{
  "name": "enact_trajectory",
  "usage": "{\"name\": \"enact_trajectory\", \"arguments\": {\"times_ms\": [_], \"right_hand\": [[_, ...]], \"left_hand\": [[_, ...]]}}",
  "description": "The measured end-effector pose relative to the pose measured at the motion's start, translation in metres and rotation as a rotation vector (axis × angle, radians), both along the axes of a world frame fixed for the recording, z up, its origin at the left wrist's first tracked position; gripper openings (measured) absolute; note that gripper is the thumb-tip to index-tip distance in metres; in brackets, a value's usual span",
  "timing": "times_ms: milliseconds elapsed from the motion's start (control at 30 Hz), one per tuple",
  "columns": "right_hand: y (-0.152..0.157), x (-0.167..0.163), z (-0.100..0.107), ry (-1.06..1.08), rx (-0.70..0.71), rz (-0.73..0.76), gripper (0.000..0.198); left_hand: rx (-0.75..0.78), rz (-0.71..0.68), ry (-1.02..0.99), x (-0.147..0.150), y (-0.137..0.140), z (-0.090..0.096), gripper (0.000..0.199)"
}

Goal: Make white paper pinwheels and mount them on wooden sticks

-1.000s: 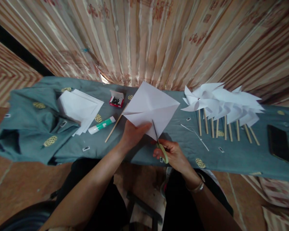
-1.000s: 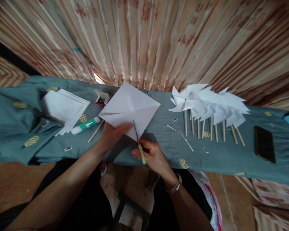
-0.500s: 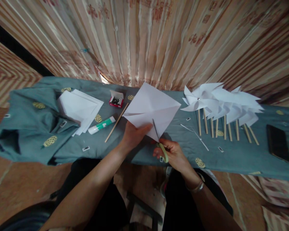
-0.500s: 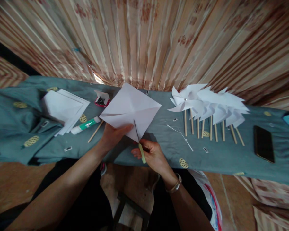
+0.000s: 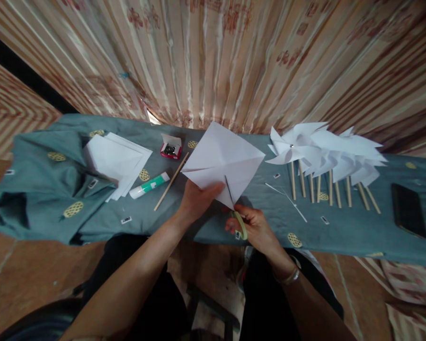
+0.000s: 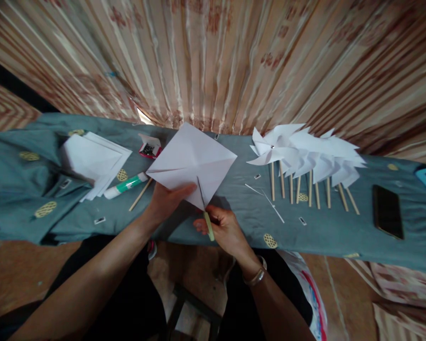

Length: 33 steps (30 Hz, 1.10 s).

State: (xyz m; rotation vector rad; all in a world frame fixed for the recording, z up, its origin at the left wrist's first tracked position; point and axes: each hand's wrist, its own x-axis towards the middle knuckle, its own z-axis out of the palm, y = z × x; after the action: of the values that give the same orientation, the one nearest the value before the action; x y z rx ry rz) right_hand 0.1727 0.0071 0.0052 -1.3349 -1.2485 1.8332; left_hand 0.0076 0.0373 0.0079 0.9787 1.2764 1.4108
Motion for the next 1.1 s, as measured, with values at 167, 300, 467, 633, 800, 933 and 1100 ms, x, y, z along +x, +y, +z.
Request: {"name": "enact_trajectory", "arguments": {"times_ms": [167, 300, 467, 633, 800, 933, 1100], "right_hand": [[0.0007, 0.0009, 0.0010, 0.004, 0.014, 0.014, 0.049], [0.0005, -0.0009, 0.0028, 0.003, -0.033, -0.020, 0.051], [-0.0002, -0.0042, 0.0013, 0.022, -0.048, -0.049, 0.052], [-0.0008, -0.0039, -0.0019, 0.035, -0.032, -0.058, 0.049], [-0.0003, -0.0020, -0.0007, 0.021, -0.002, -0.037, 0.047], [0.0002, -0.0020, 0.0002, 0.025, 0.004, -0.040, 0.047], [-0.0004, -0.0016, -0.0024, 0.045, -0.013, -0.056, 0.049]], "left_hand": [[0.025, -0.035, 0.031, 0.0002, -0.0003, -0.0039, 0.020], [0.029, -0.038, -0.009, 0.0017, 0.0002, -0.0051, 0.023], [0.010, -0.029, -0.029, 0.0024, -0.0004, -0.0022, 0.026], [-0.009, -0.027, -0.022, 0.0024, -0.0008, -0.0013, 0.023], [-0.003, -0.018, -0.013, 0.0025, -0.0005, -0.0020, 0.022], [-0.015, -0.026, -0.023, 0.0028, -0.0006, -0.0025, 0.022], [-0.019, -0.062, -0.059, 0.0045, -0.0017, -0.0036, 0.020]]}}
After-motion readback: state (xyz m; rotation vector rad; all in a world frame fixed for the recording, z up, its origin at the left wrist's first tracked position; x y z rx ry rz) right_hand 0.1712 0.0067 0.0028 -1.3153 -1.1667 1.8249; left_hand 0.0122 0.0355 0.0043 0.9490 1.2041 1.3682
